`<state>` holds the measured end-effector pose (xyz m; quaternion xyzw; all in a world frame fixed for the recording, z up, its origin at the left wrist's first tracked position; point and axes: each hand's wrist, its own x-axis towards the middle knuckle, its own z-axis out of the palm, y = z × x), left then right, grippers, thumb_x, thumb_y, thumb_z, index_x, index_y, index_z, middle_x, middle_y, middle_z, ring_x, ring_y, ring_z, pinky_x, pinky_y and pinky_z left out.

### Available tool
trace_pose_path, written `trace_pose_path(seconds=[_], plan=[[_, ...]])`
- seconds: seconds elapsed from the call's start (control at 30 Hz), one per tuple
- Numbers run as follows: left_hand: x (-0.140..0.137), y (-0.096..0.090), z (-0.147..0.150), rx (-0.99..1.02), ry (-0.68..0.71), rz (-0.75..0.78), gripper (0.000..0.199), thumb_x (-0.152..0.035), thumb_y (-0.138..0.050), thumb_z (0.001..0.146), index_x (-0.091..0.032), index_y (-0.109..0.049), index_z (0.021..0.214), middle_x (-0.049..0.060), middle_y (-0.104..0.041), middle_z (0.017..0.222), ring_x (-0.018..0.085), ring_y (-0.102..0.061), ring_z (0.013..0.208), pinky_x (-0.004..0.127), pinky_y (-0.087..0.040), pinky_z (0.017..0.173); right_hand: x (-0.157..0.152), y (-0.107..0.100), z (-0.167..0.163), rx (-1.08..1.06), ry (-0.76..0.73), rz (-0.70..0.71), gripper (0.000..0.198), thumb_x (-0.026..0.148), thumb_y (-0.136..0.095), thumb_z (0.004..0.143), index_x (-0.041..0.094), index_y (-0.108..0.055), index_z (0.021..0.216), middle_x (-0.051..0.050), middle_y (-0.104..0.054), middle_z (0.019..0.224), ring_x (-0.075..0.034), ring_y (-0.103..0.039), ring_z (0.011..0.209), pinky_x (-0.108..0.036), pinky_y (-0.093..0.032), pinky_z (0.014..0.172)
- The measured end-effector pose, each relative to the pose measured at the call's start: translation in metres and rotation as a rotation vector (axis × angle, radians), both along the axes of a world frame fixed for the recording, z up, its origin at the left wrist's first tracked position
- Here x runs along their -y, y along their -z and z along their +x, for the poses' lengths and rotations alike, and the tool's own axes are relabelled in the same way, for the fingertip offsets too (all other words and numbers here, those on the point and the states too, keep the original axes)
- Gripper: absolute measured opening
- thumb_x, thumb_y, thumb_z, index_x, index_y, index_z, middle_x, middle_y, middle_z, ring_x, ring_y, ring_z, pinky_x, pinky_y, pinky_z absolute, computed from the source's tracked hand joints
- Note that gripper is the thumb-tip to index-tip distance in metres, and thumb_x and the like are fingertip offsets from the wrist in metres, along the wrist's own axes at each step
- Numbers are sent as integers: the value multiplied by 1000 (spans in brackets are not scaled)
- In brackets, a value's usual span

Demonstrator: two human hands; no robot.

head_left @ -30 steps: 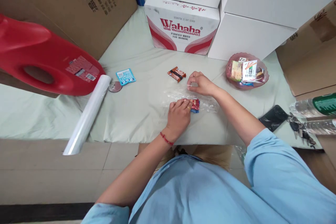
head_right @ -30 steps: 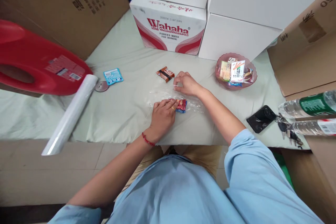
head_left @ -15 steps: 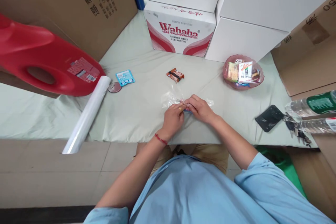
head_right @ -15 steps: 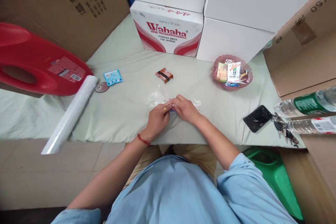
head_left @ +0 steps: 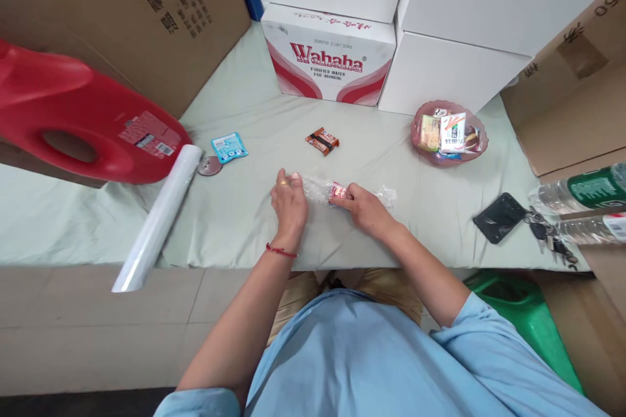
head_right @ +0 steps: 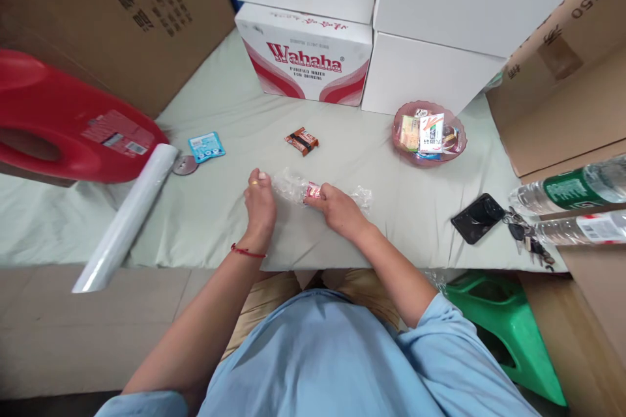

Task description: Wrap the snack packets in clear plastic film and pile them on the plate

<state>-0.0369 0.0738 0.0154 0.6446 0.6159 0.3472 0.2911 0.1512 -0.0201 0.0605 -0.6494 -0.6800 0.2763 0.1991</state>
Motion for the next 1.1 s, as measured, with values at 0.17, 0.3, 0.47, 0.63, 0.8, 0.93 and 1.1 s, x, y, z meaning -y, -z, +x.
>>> trace_pose_path(seconds=[0.17,0.3,0.47,0.63,0.8,0.93,1.1], plan=[[2,-14,14,-95,84,-104,73,-48,-76,80,-10,-59,140,18,-75,119,39,-62,131,55,-39,119,3,3,1,-42,38,-2,24,31,-51,105,26,-67,122,-1,-59,95,-20,-53,85,-29,-42,78],[4,-25,17,61,199,-202,24,-21,-65,75,-18,-72,99,6,-76,95,24,-70,92,37,-55,90,6,11,4,-51,5,127,43,13,-46,100,24,-57,140,-7,-64,113,-22,-59,100,-32,-47,89],[29,-47,31,91,252,39,20,-8,-56,71,-22,-67,81,1,-67,88,18,-65,83,31,-55,80,4,17,3,12,-42,147,27,11,-46,96,21,-65,112,-10,-63,110,-24,-60,99,-33,-49,87],[55,-55,46,3,464,117,23,-13,-53,89,-22,-71,100,7,-71,102,22,-70,97,37,-58,89,9,12,7,-53,-2,155,25,15,-48,95,21,-70,106,-10,-66,109,-23,-63,97,-34,-52,86],[74,-31,41,-195,637,249,39,-22,-53,96,-18,-66,132,15,-67,136,29,-60,134,47,-51,112,29,13,32,-395,77,103,28,32,-53,99,24,-74,116,-8,-74,113,-24,-71,104,-39,-55,94],[90,-7,37,-400,669,364,61,-13,-51,93,-14,-51,154,19,-53,160,30,-43,155,49,-40,124,41,28,45,-148,510,154,38,40,-65,92,22,-72,125,-14,-68,119,-28,-68,97,-47,-57,94],[97,2,36,-471,660,399,65,-16,-48,96,-17,-44,161,16,-50,165,28,-40,158,50,-34,128,58,31,47,88,453,161,17,33,-73,85,25,-75,101,-15,-66,118,-36,-58,117,-56,-48,107]])
